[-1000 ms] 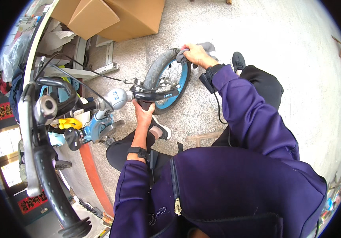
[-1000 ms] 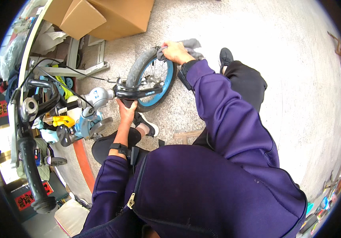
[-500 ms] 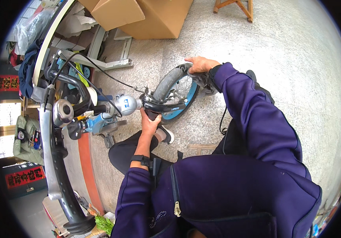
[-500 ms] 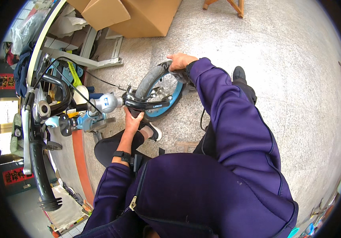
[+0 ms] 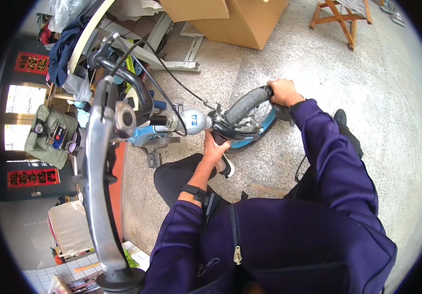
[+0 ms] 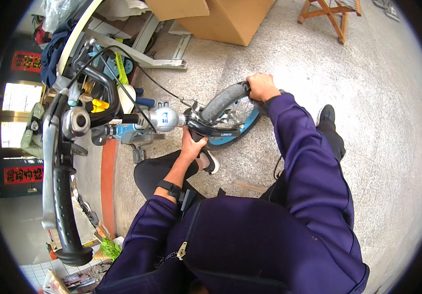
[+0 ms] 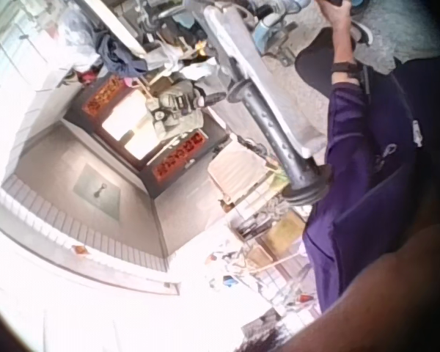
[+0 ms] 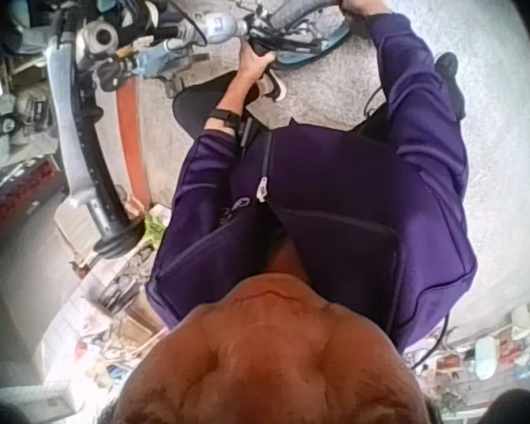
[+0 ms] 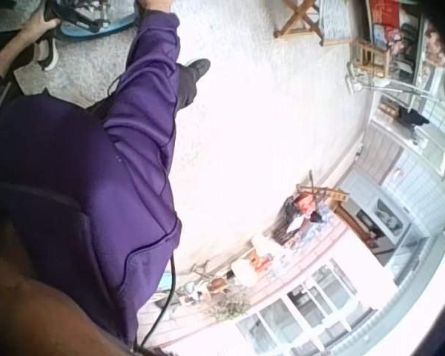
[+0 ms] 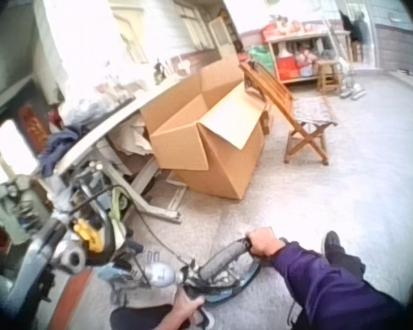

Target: The person wipes the front wheel, fork, and handlebar area of a bicycle using a cloth. They rotate the wheel to access different sections and continue wiping the components throughout the clip.

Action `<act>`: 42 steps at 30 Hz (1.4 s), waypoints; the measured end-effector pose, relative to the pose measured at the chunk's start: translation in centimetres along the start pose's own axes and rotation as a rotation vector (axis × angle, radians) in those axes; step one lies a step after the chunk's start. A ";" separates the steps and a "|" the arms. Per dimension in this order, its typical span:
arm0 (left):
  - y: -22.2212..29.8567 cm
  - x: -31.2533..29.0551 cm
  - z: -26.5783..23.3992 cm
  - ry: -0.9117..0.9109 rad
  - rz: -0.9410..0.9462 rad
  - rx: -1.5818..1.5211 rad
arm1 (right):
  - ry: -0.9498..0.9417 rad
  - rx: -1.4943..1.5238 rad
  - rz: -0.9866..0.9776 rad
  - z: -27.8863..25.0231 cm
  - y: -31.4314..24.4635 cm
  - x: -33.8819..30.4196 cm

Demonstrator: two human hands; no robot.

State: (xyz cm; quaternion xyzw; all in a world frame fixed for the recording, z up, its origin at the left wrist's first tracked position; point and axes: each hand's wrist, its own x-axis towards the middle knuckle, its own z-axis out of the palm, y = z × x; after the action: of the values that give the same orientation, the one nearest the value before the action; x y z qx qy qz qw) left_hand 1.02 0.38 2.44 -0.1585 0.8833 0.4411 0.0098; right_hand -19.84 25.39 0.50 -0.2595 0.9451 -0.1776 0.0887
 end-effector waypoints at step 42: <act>-1.8 3.7 0.4 -0.137 0.216 -0.062 | 0.236 0.727 0.531 -4.4 2.4 -12.0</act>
State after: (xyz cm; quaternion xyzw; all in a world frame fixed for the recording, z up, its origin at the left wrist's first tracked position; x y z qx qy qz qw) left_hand -2.02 -1.33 0.28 -0.0324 0.8783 0.4767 0.0176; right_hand -11.91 34.82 4.55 0.0616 0.8589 -0.4968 0.1080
